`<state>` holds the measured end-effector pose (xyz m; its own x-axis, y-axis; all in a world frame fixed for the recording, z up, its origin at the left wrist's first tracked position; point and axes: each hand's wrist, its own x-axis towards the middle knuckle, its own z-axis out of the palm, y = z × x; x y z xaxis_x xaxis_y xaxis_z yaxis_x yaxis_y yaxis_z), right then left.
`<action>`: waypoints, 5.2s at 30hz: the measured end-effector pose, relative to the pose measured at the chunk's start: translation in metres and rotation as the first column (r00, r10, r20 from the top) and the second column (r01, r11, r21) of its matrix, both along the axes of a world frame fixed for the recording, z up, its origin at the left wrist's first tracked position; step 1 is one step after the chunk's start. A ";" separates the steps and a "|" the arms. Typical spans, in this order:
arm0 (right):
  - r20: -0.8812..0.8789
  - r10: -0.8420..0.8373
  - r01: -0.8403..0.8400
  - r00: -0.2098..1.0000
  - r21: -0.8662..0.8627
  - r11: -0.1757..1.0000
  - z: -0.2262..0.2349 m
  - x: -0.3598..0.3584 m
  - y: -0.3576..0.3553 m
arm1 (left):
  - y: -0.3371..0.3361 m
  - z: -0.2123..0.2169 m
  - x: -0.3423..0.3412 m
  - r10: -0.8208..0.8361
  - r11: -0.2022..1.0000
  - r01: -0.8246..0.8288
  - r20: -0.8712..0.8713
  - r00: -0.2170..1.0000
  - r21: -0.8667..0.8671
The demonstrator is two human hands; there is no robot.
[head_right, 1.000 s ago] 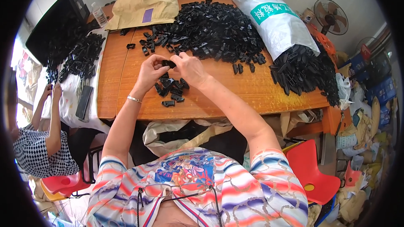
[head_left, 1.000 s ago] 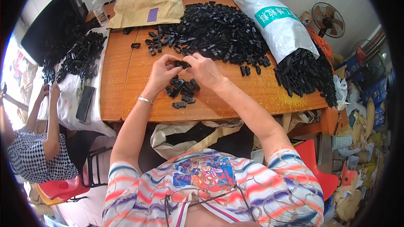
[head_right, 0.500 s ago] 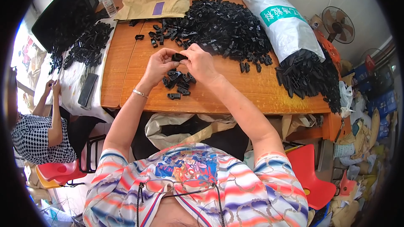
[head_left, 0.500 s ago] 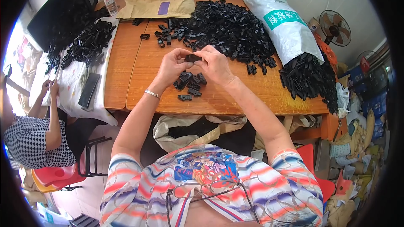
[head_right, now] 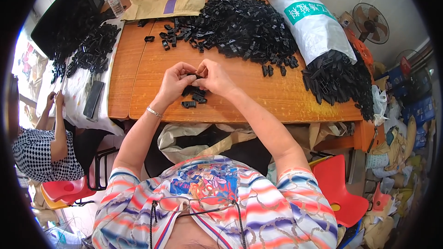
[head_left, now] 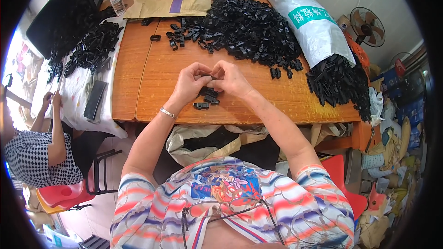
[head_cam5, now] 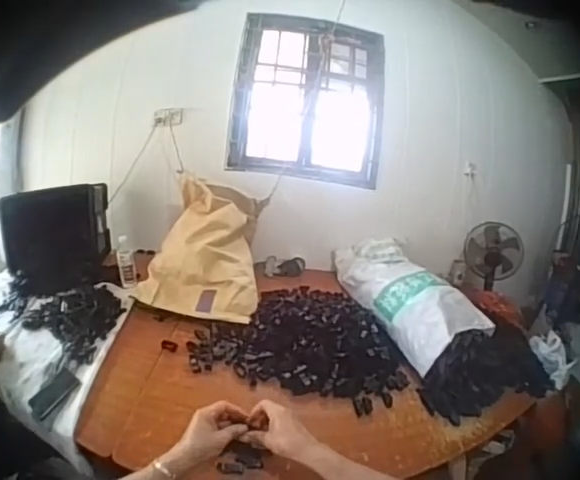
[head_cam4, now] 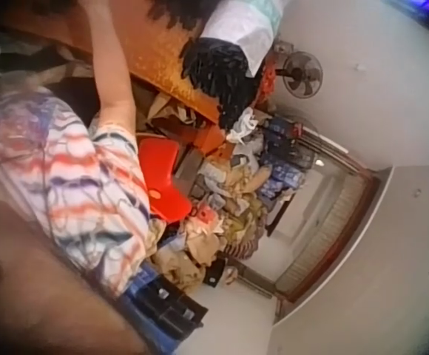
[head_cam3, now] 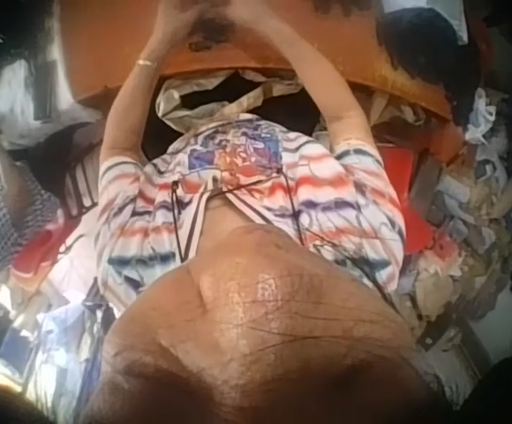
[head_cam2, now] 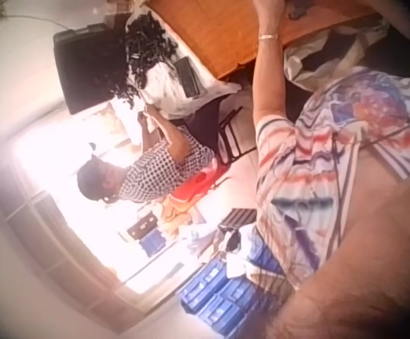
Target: Assembling small black plastic components by hand at a workbench.
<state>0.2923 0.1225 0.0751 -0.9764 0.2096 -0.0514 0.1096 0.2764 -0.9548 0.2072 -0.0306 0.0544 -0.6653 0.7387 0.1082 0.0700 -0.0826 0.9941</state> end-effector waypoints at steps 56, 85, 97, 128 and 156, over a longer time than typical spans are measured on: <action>-0.474 0.190 0.242 0.860 0.706 0.665 -0.001 -0.053 -0.007 | -0.008 0.004 -0.064 0.044 0.963 -0.160 -0.454 0.890 -0.219; 0.020 0.022 -0.025 1.000 0.137 0.990 -0.004 -0.038 0.003 | -0.008 0.004 -0.033 0.066 0.980 -0.113 -0.265 0.962 -0.166; -0.026 0.016 -0.007 1.000 0.313 0.950 -0.014 -0.033 0.008 | 0.000 0.009 -0.023 0.102 0.949 -0.197 -0.352 0.930 -0.245; -0.042 0.003 0.039 0.999 0.953 0.299 -0.018 -0.125 0.091 | 0.064 -0.028 -0.109 0.283 0.784 -0.512 -0.532 0.798 -0.351; -0.371 -0.080 0.142 0.925 0.144 0.979 0.018 -0.041 0.014 | 0.028 -0.008 -0.045 0.067 0.952 -0.188 0.435 0.898 0.240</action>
